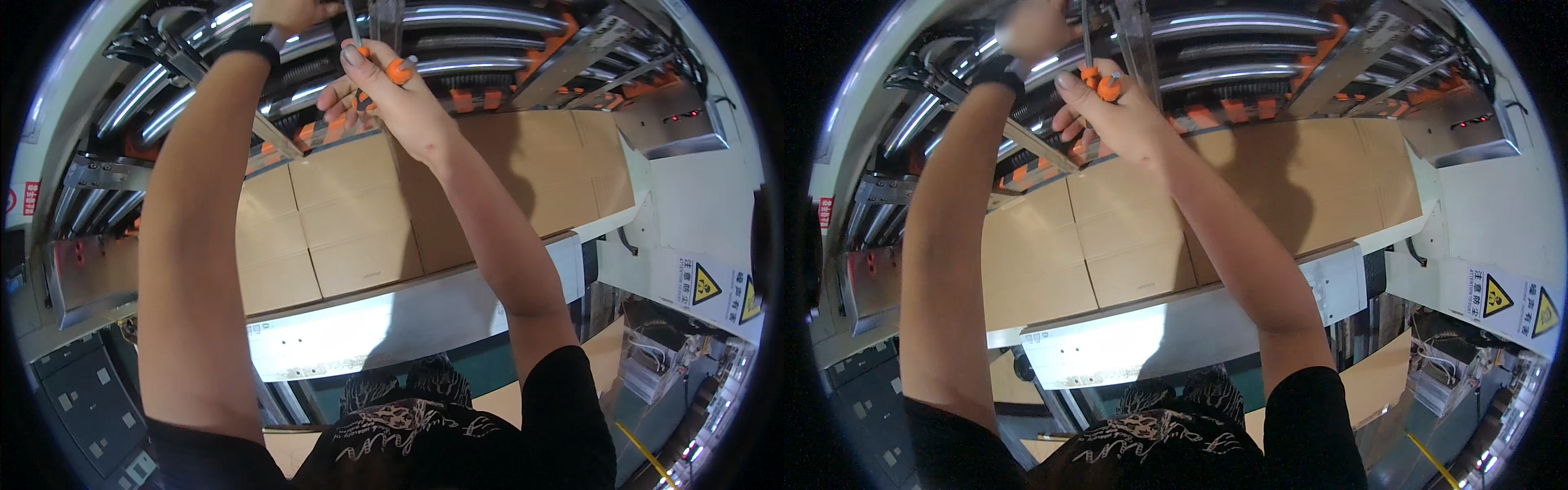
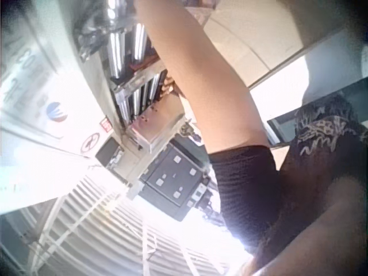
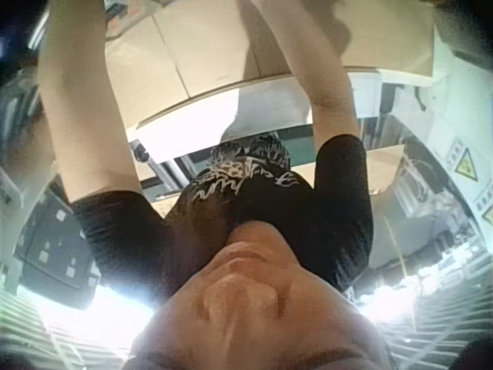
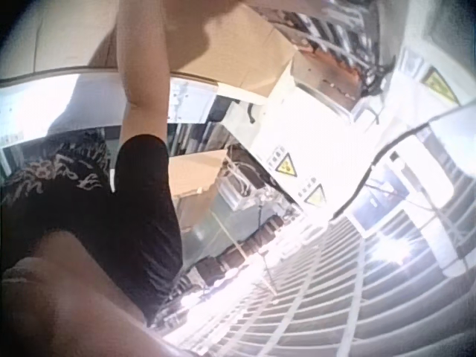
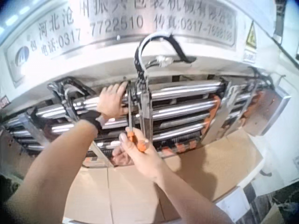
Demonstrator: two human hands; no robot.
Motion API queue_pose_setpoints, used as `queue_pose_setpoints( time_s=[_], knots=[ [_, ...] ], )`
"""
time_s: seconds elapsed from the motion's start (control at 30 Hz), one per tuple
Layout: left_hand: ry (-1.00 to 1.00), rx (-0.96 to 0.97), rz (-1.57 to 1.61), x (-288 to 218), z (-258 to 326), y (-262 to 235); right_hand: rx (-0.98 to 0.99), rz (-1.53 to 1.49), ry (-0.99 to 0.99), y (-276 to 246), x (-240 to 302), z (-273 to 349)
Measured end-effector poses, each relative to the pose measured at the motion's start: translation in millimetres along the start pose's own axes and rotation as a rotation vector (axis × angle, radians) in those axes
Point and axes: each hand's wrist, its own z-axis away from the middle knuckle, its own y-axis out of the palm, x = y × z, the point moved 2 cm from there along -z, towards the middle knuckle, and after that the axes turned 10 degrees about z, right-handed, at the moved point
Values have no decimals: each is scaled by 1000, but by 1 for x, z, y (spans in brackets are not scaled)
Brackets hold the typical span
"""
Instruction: The person feeds large cardboard sheets into a machine, uses a screwdriver to adjust the machine's rollers, and then removes and stacks the processed sheets. The person also picks up a sheet from the floor and places it on a stack.
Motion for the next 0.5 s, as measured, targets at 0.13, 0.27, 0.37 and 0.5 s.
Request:
queue_pose_setpoints(
  time_s=[0.13,0.27,0.37,0.5],
  knots=[
    [-258,-218,544,-32,51,-3,32,326,14,-18,7,-1],
    [-1211,157,2006,-82,62,-24,-429,908,-94,-10,-2,-2],
    [-1215,116,2016,-81,52,-38,-507,891,-185,-2,17,3],
    [-1402,133,2039,-62,52,-25,-659,1246,-693,-9,76,37]
  ],
)
